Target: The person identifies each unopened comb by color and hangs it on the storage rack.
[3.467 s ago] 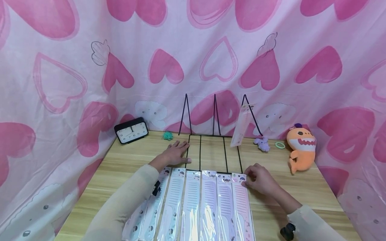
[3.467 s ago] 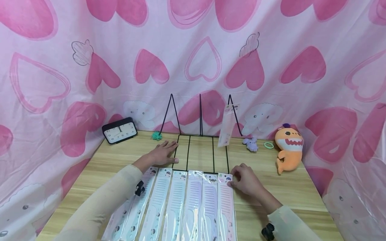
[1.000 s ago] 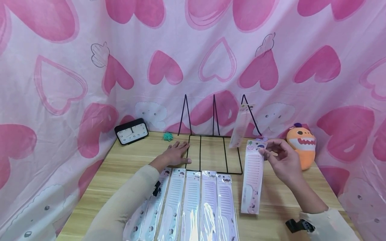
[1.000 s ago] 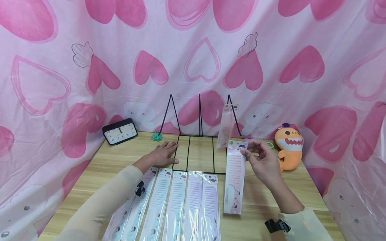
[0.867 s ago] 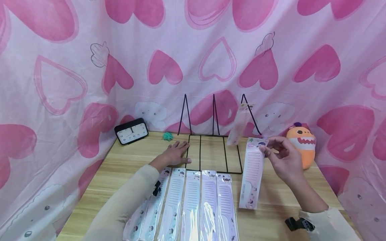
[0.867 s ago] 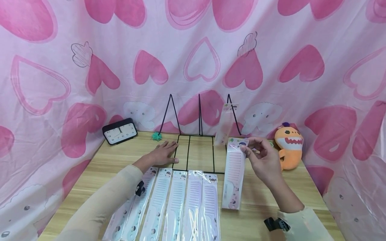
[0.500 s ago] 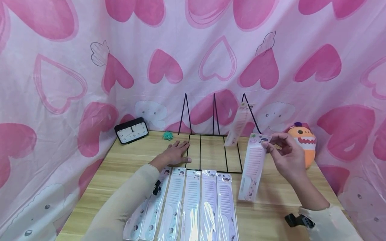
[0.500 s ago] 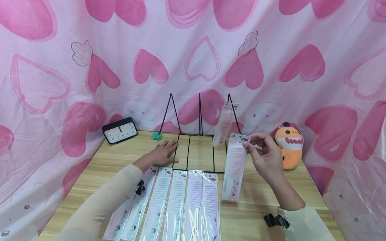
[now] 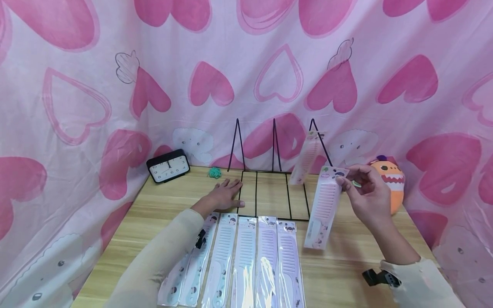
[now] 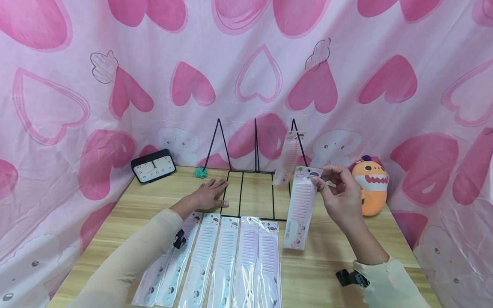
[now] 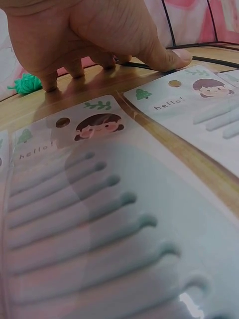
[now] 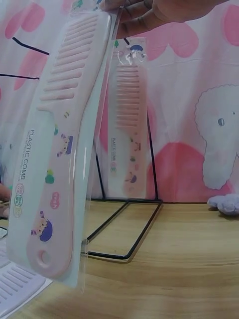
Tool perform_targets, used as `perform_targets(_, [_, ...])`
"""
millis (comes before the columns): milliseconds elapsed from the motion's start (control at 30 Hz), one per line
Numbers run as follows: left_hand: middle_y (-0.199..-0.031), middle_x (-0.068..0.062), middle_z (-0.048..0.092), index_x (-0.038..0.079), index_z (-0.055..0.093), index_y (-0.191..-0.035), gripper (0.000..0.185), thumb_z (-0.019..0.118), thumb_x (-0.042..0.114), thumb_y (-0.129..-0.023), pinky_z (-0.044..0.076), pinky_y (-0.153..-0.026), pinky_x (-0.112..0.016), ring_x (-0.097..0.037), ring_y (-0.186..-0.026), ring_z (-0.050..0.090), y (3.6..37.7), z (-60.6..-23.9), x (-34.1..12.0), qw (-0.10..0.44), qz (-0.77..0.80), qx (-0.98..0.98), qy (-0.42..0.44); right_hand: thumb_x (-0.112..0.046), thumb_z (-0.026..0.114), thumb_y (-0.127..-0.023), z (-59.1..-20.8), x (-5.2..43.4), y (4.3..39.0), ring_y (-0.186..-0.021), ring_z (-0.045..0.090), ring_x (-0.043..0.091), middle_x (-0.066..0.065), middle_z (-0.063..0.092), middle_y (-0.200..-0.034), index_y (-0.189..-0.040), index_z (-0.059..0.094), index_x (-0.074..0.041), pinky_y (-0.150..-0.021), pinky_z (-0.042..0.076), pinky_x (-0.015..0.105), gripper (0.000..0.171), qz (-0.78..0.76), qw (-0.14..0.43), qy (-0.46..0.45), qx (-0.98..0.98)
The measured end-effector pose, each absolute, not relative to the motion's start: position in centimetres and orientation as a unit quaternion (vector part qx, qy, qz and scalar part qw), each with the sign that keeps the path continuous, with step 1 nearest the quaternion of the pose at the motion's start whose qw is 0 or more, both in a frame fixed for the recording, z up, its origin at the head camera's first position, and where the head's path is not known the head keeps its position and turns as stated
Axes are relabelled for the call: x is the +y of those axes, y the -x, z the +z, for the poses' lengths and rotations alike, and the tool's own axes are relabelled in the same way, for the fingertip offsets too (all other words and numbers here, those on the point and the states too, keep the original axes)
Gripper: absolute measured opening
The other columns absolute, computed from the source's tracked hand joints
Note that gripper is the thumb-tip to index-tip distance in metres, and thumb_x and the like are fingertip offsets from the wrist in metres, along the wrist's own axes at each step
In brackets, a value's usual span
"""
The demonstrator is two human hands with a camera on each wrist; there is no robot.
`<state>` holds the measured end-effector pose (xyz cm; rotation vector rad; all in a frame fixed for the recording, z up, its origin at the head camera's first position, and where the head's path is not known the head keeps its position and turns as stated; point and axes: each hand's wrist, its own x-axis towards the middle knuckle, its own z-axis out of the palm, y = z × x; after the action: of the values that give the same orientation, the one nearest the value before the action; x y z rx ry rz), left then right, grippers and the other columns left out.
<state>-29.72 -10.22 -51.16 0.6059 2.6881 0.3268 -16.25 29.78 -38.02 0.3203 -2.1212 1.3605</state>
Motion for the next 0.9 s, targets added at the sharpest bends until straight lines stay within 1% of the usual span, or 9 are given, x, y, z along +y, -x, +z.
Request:
perform_targets(167, [-0.188,-0.006,0.012,0.018,0.022,-0.178,0.09,0.058,0.063,-0.109,0.009,-0.141,-0.066,-0.042,-0.175,0.004,29.7,-51.2,-10.2,0.182,0.117,0.953,-0.214,0.019,0.076,-0.093,-38.2,29.8,16.7,-0.098,0.072,-0.002,-0.014,0.068,-0.107,-0.131,0.063,0.01,-0.08,0.062,0.01,0.041,0.506,0.296,-0.119,-0.802])
perform_targets(333, [-0.188,-0.005,0.012,0.019,0.022,-0.178,0.09,0.058,0.063,-0.109,0.009,-0.141,-0.065,-0.041,-0.175,0.004,29.7,-51.3,-10.2,0.181,0.116,0.954,-0.21,0.017,0.076,-0.094,-38.5,29.9,17.9,-0.097,0.072,-0.001,-0.014,0.068,-0.108,-0.131,0.063,0.009,-0.079,0.062,0.01,0.039,0.513,0.293,-0.113,-0.799])
perform_targets(567, [-0.188,-0.006,0.012,0.019,0.021,-0.178,0.09,0.057,0.064,-0.109,0.008,-0.141,-0.065,-0.041,-0.175,0.004,29.8,-51.1,-10.1,0.185,0.115,0.953,-0.211,0.014,0.074,-0.098,-38.8,30.0,19.6,-0.098,0.071,-0.001,-0.012,0.066,-0.107,-0.136,0.061,0.005,-0.084,0.06,0.008,0.042,0.515,0.285,-0.082,-0.804])
perform_targets(800, [-0.188,-0.006,0.012,0.018,0.022,-0.178,0.088,0.057,0.062,-0.11,0.008,-0.141,-0.065,-0.041,-0.175,0.004,29.7,-50.9,-10.1,0.189,0.125,0.952,-0.206,0.013,0.073,-0.099,-38.6,29.7,21.4,-0.093,0.069,0.0,-0.01,0.066,-0.103,-0.131,0.062,0.01,-0.08,0.061,0.009,0.035,0.524,0.289,-0.085,-0.797])
perform_targets(900, [-0.189,-0.005,0.011,0.019,0.02,-0.179,0.09,0.057,0.064,-0.11,0.007,-0.141,-0.065,-0.041,-0.175,0.003,29.6,-51.0,-10.2,0.19,0.122,0.952,-0.205,0.012,0.073,-0.099,-38.5,29.6,22.1,-0.092,0.068,-0.001,-0.005,0.065,-0.104,-0.13,0.064,0.008,-0.079,0.06,0.006,0.032,0.504,0.286,-0.078,-0.811])
